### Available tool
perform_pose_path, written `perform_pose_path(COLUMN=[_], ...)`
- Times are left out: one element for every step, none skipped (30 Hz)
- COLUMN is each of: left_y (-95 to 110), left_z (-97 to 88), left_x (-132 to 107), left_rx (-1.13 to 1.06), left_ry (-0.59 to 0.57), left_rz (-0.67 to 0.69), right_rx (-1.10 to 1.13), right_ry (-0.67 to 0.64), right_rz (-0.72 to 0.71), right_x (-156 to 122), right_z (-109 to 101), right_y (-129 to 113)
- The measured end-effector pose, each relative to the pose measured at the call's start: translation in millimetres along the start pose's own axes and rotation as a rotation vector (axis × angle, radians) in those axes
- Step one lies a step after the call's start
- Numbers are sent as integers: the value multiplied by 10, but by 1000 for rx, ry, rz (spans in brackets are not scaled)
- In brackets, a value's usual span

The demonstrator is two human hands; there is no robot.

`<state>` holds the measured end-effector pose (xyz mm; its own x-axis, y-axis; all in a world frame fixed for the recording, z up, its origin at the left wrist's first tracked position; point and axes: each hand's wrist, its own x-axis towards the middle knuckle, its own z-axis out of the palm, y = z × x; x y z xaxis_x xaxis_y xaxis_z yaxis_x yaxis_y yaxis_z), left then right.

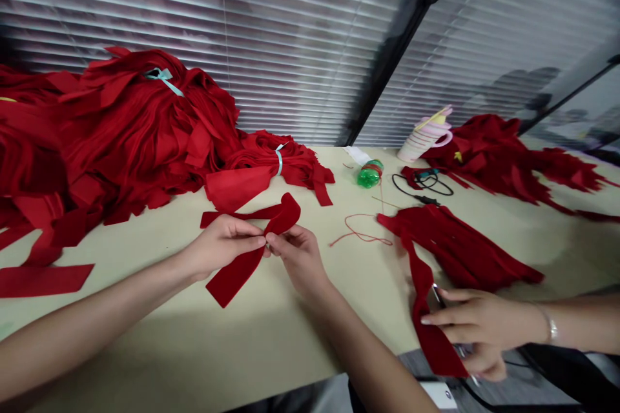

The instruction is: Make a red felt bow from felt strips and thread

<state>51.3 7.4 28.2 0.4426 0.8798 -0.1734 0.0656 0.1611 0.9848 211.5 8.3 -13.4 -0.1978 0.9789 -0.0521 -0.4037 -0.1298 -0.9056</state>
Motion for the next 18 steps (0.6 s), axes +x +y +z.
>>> perform_pose_path(left_y=[-15,-28,-39,-47,-53,-57,-62,-66,-70,-73,-76,-78,-78,-78,-78,-77,-77,-77], left_z=[-5,-12,-21,-29,-35,-38,-38,-33,-25,-15,-4,6,15,22,27,29,29,26], left_x=[8,17,25,32,39,44,47,49,50,51,51,52,52,54,56,58,61,64], left_rx=[-33,-73,-117,-166,-215,-259,-295,-317,-320,-299,-257,-205,-151,-102,-66,-42,-21,5], left_ry=[-3,-6,-11,-13,-15,-15,-13,-15,-21,-27,-32,-33,-35,-37,-35,-30,-25,-22], left_rz=[-18,-49,-90,-136,-182,-223,-249,-253,-238,-207,-164,-120,-84,-60,-48,-45,-48,-56], right_rx=[-4,-2,10,32,62,99,136,166,184,188,179,161,138,117,97,80,68,56], right_ry=[11,9,-3,-20,-41,-61,-75,-83,-84,-76,-62,-45,-30,-20,-14,-8,3,21], right_rz=[4,11,21,33,46,60,72,81,84,81,72,60,51,45,43,43,42,38], right_x=[0,-1,-2,-4,-6,-7,-7,-7,-6,-6,-5,-4,-4,-4,-4,-3,-3,-3], right_z=[-1,0,3,7,13,19,26,32,38,43,48,51,52,52,50,47,43,40], right_y=[7,12,13,10,5,-1,-8,-13,-18,-20,-20,-18,-15,-12,-8,-5,-1,1])
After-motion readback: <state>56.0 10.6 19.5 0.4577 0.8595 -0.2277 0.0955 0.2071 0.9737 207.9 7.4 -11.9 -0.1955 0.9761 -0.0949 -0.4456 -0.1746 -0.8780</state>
